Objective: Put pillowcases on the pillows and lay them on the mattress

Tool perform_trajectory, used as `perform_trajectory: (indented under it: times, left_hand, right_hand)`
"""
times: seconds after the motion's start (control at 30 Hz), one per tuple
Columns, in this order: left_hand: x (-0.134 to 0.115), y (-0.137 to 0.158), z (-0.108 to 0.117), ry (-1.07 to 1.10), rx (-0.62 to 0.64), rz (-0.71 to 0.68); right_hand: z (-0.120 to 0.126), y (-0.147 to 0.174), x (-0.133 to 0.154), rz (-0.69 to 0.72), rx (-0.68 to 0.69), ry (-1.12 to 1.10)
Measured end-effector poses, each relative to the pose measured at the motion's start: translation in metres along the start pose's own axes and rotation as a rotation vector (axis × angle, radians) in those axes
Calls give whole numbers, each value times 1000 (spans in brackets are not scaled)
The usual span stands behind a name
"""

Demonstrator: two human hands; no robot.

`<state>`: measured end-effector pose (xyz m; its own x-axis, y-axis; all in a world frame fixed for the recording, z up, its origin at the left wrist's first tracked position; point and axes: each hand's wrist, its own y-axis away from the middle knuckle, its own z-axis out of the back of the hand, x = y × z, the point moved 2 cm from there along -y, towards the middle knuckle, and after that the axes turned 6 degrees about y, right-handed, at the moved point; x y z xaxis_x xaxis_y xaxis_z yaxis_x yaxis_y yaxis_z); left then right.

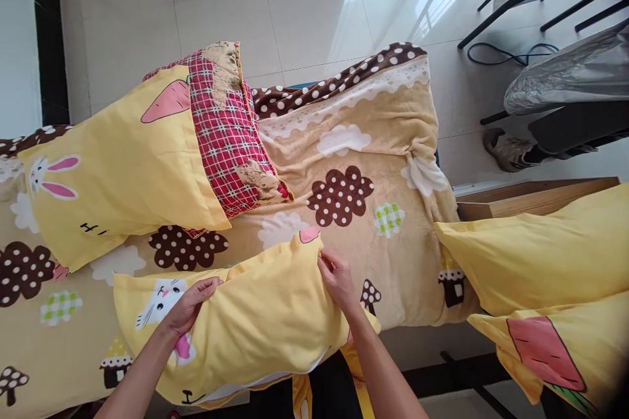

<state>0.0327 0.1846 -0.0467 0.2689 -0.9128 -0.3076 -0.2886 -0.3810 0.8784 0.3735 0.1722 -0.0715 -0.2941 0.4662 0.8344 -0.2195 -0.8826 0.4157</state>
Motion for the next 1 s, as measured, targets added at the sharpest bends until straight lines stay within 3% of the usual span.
perform_trajectory:
  times: [0.1,0.17,0.37,0.5,0.6,0.7,0.83,0.93,1.0]
  left_hand:
    - [-1,5,1,-123,48,-30]
    - [-4,9,0,-237,97,-39]
    - [-37,31,-18,-767,223,-164]
    - [-59,50,-26,-1030,244,-198]
    - [-59,59,-23,-1082,204,-233]
    - [-50,60,-22,-1098,190,-231]
    - [-49,43,-39,-1190,154,-348]
    - [-63,22,-58,-1171,-10,-516]
    - [-67,9,-69,-1169,-6,-504]
  right_hand:
    - [8,5,7,81,-210,245]
    - [15,9,8,90,-269,328]
    - [34,13,-4,-107,-117,220]
    - [42,14,-4,-111,-1,189]
    - [53,21,13,-3,-6,294]
    - [66,35,42,190,-70,393]
    - [76,58,74,398,-154,423]
    - [74,70,84,452,-203,349]
    - [71,74,84,421,-244,257]
